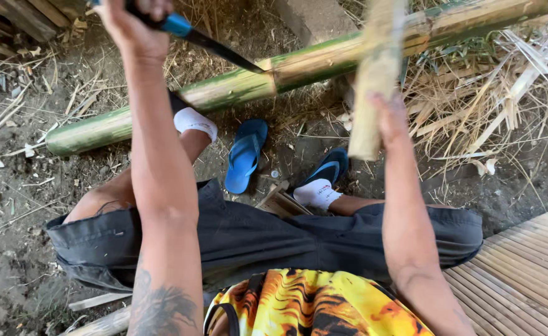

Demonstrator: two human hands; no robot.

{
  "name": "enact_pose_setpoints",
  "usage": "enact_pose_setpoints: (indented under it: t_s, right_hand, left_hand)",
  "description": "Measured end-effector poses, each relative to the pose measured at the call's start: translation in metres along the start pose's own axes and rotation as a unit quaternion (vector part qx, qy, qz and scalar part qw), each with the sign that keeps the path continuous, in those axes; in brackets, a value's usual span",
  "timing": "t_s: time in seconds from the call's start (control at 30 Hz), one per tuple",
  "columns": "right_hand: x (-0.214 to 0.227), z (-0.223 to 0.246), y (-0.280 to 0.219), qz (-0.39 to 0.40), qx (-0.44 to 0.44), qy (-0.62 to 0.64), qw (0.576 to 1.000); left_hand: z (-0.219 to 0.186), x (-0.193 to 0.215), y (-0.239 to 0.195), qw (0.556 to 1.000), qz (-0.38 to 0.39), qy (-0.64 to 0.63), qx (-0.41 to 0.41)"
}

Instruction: The person sits on the ground and uses a machete to scrape and shape a long bamboo pole. They repeatedly strike the blade with a wooden mallet to drive it into the bamboo, removing the outer layer and smoothing the surface.

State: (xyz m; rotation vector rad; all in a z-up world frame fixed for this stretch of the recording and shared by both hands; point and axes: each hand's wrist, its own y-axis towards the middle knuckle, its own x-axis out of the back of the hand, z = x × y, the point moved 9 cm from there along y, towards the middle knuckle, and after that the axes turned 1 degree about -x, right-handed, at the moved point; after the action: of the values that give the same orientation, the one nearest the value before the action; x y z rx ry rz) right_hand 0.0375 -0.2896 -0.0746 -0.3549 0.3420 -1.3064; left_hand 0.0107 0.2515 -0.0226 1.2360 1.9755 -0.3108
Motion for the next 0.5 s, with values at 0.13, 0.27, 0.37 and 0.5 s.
enact_pose_setpoints:
  t_s: [0.13, 0.27, 0.37, 0.5]
  right_hand:
    - [-0.004, 0.002, 0.014, -0.066, 0.008, -0.012, 0.998]
    - [-0.191, -0.108, 0.018, 0.095, 0.031, -0.089, 0.991]
    - [-0.239, -0.164, 0.023, 0.120, -0.129, -0.126, 0.976]
    - [-0.214, -0.159, 0.010, 0.098, -0.040, -0.086, 0.991]
  left_hand:
    - [-0.008, 0.038, -0.012, 0.997, -0.070, -0.034, -0.012]
    - [0.017, -0.021, -0.001, 0.999, 0.002, 0.032, -0.023]
    - [0.032, -0.114, -0.024, 0.952, 0.197, 0.221, -0.084]
    - [0.078, -0.161, -0.068, 0.919, 0.071, 0.387, 0.022]
